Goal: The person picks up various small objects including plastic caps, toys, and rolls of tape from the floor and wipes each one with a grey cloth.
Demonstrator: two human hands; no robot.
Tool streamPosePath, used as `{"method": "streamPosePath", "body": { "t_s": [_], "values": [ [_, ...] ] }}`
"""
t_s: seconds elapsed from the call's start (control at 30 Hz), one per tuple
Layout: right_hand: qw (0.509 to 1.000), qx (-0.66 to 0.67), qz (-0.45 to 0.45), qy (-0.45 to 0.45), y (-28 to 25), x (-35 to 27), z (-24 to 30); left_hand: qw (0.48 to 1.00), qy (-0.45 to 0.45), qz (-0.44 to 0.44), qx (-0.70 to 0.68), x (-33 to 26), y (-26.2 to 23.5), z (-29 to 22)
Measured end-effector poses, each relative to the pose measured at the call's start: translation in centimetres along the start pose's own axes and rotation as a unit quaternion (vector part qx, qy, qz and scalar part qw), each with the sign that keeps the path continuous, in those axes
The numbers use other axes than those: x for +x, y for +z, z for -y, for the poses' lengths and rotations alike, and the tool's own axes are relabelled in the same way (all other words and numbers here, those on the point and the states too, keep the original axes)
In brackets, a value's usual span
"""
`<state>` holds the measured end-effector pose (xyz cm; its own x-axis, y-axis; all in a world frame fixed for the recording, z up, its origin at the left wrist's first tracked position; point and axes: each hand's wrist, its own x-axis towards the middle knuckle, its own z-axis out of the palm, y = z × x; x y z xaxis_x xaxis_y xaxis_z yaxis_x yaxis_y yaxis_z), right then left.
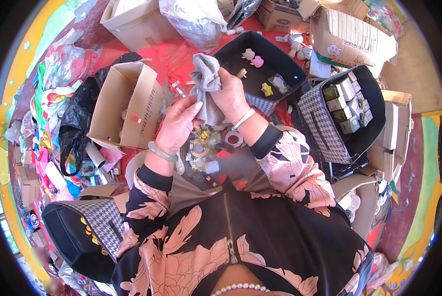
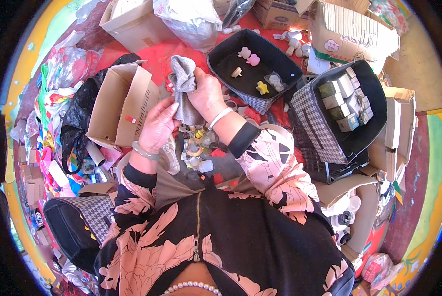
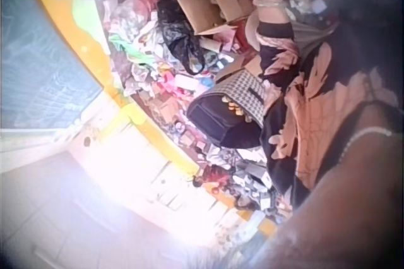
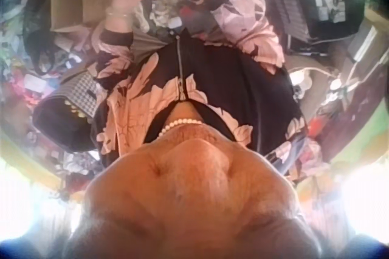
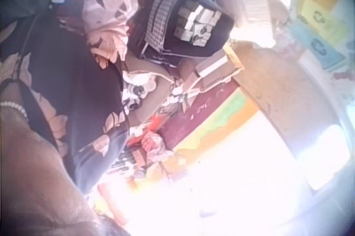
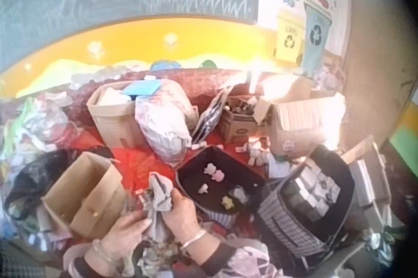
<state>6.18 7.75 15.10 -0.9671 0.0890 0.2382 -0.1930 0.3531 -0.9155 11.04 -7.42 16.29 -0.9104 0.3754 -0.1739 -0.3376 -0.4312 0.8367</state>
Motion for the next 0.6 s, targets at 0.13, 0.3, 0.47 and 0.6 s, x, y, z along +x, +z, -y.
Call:
{"method": "streamPosePath", "body": {
  "t_s": [0.13, 0.3, 0.47, 0.6],
  "values": [
    [0.947, 0.301, 0.063, 0.093, -0.4, 0.3, 0.6, 0.998, -0.004, -0.022, -0.052, 0.6, -1.2, -0.1],
    [0.949, -0.069, 0.119, -0.283, -0.6, -0.3, 0.7, 0.99, 0.047, -0.058, -0.123, 0.8, -2.0, -0.5],
    [0.991, -0.034, 0.051, -0.12, 0.9, -0.5, 1.3, 0.998, 0.021, -0.013, -0.052, 0.7, -2.2, -0.4],
    [0.985, 0.147, 0.024, 0.082, 0.6, 1.0, 0.2, 0.999, 0.019, 0.001, -0.042, 0.5, -2.8, 1.0]
  ]
}}
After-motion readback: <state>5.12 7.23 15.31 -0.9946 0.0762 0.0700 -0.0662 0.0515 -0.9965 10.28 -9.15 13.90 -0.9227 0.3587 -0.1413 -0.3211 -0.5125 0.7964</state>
